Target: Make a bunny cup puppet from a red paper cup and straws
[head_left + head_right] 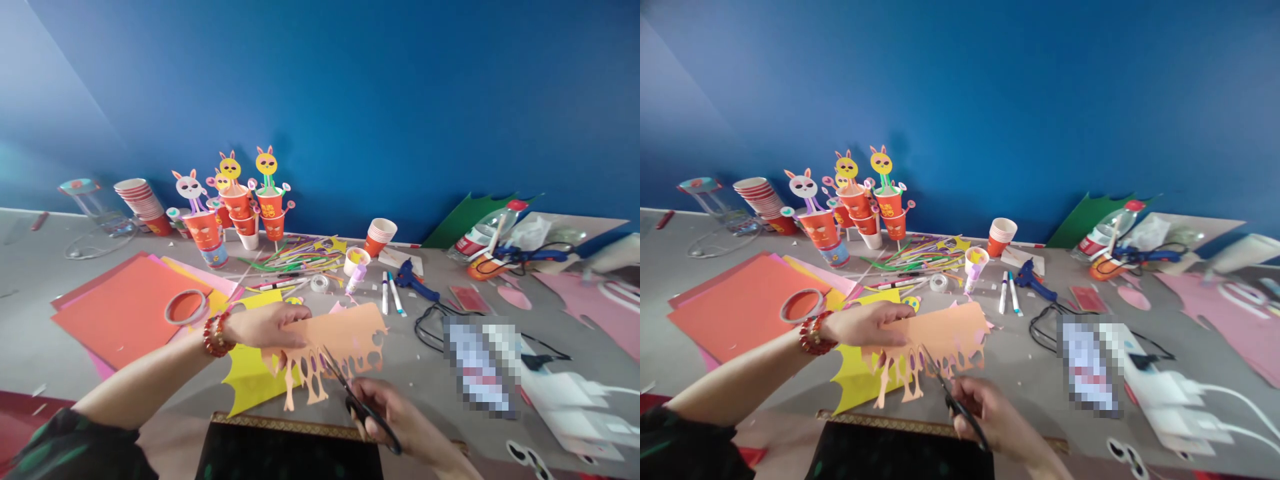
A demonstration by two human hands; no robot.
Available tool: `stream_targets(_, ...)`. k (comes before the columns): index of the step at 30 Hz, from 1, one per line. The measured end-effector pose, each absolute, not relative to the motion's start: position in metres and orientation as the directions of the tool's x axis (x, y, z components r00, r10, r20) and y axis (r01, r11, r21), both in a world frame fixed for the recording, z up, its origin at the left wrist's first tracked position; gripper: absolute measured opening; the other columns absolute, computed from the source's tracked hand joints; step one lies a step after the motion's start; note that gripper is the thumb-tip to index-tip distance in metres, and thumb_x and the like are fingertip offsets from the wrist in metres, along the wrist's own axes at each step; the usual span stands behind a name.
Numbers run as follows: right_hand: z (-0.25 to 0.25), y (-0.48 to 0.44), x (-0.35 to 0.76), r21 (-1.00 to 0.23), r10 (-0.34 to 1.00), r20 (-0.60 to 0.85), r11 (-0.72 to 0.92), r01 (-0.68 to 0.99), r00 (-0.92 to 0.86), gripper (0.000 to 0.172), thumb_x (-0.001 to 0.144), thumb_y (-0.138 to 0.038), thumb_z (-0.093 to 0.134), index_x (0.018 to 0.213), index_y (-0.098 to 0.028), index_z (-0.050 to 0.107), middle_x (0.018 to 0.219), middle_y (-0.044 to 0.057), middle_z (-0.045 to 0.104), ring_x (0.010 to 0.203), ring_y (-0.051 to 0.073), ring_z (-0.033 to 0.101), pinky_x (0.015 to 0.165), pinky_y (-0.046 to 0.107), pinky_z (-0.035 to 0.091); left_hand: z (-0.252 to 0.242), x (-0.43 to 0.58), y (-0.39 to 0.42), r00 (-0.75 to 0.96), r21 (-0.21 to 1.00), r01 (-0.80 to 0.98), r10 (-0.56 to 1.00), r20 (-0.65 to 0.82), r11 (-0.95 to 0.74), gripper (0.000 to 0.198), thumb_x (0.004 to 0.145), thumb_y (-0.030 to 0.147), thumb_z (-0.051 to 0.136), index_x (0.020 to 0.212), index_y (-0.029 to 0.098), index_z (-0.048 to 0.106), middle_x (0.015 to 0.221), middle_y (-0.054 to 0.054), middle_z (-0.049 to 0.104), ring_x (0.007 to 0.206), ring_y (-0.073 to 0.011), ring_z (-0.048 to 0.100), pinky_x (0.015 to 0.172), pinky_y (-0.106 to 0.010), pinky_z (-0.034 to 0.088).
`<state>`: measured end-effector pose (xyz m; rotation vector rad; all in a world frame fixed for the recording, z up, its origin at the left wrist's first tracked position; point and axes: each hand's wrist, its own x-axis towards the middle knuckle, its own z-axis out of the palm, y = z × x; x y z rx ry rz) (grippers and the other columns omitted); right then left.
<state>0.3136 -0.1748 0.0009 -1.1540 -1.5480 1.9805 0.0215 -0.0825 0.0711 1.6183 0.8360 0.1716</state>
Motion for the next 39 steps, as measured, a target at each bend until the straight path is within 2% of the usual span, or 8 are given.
stream_targets(2, 0.010, -0.177, 0.315, -0.929, 0.696, -0.363, -0.319, 0.187, -0.620, 0.047, 0.069, -0.057, 0.076, 0.075, -0.020, 0.047, 0.069, -0.002, 0.055, 0.061, 0.011, 0.050, 0.060, 0.023, 0.038, 0.067, 0.019, -0.085, 0.710, 0.928, 0.373, 0.642, -0.290, 0.006, 0.027, 0.087, 0.039, 0.066, 0.105, 0.020, 0.059, 0.094, -0.004, 0.072, 0.070, -0.0167, 0.071, 0.056, -0.021, 0.050)
stream_targets(5, 0.014, -0.179, 0.316, -0.918, 0.692, -0.394, -0.331, 0.219, -0.605, 0.053, 0.067, -0.065, 0.075, 0.075, -0.020, 0.049, 0.069, -0.001, 0.058, 0.059, 0.012, 0.053, 0.060, 0.025, 0.041, 0.062, 0.018, -0.089, 0.695, 0.946, 0.325, 0.675, -0.247, 0.012, 0.030, 0.087, 0.039, 0.066, 0.108, 0.019, 0.060, 0.098, -0.005, 0.071, 0.082, -0.0197, 0.071, 0.064, -0.024, 0.053)
stream_targets(9, 0.010, -0.181, 0.314, -0.923, 0.686, -0.378, -0.329, 0.198, -0.622, 0.054, 0.069, -0.068, 0.071, 0.075, -0.020, 0.049, 0.070, 0.000, 0.059, 0.059, 0.012, 0.054, 0.058, 0.024, 0.041, 0.060, 0.020, -0.094, 0.687, 0.946, 0.325, 0.681, -0.253, 0.024, 0.030, 0.089, 0.040, 0.064, 0.109, 0.018, 0.060, 0.098, -0.006, 0.071, 0.077, -0.0184, 0.070, 0.061, -0.024, 0.052)
stream_targets(12, 0.009, -0.180, 0.310, -0.921, 0.688, -0.384, -0.332, 0.203, -0.616, 0.048, 0.071, -0.062, 0.072, 0.074, -0.020, 0.049, 0.068, -0.001, 0.059, 0.058, 0.012, 0.053, 0.057, 0.023, 0.041, 0.062, 0.023, -0.097, 0.678, 0.933, 0.354, 0.704, -0.212, -0.059, 0.026, 0.088, 0.036, 0.063, 0.107, 0.018, 0.061, 0.098, -0.005, 0.071, 0.080, -0.0192, 0.069, 0.065, -0.025, 0.052)
stream_targets(18, 0.012, -0.178, 0.306, -0.888, 0.692, -0.454, -0.407, 0.215, -0.562, 0.028, 0.066, -0.032, 0.074, 0.070, -0.019, 0.050, 0.065, -0.004, 0.058, 0.055, 0.009, 0.051, 0.053, 0.019, 0.039, 0.065, 0.025, -0.099, 0.672, 0.898, 0.404, 0.723, -0.163, -0.173, 0.027, 0.086, 0.036, 0.063, 0.107, 0.019, 0.063, 0.097, -0.004, 0.070, 0.088, -0.0216, 0.066, 0.075, -0.028, 0.052)
stream_targets(22, 0.011, -0.178, 0.305, -0.880, 0.691, -0.467, -0.424, 0.213, -0.551, 0.023, 0.064, -0.027, 0.071, 0.069, -0.019, 0.050, 0.063, -0.004, 0.057, 0.053, 0.008, 0.049, 0.050, 0.018, 0.037, 0.064, 0.025, -0.099, 0.678, 0.896, 0.408, 0.715, -0.169, -0.176, 0.027, 0.086, 0.036, 0.062, 0.107, 0.019, 0.063, 0.092, -0.003, 0.069, 0.087, -0.0218, 0.066, 0.073, -0.028, 0.051)
stream_targets(28, 0.011, -0.177, 0.304, -0.866, 0.684, -0.494, -0.445, 0.229, -0.537, 0.022, 0.061, -0.022, 0.066, 0.066, -0.021, 0.045, 0.059, -0.006, 0.055, 0.051, 0.008, 0.047, 0.048, 0.018, 0.033, 0.067, 0.027, -0.098, 0.697, 0.878, 0.431, 0.695, -0.176, -0.210, 0.022, 0.087, 0.032, 0.060, 0.102, 0.017, 0.062, 0.096, -0.004, 0.068, 0.088, -0.0211, 0.065, 0.074, -0.027, 0.048)
stream_targets(39, 0.006, -0.175, 0.305, -0.869, 0.688, -0.489, -0.441, 0.226, -0.536, 0.021, 0.059, -0.023, 0.065, 0.066, -0.021, 0.045, 0.057, -0.007, 0.054, 0.051, 0.007, 0.044, 0.049, 0.019, 0.032, 0.070, 0.028, -0.097, 0.691, 0.870, 0.449, 0.697, -0.194, -0.203, 0.015, 0.085, 0.028, 0.060, 0.097, 0.019, 0.061, 0.094, -0.002, 0.068, 0.086, -0.0207, 0.066, 0.072, -0.026, 0.047)
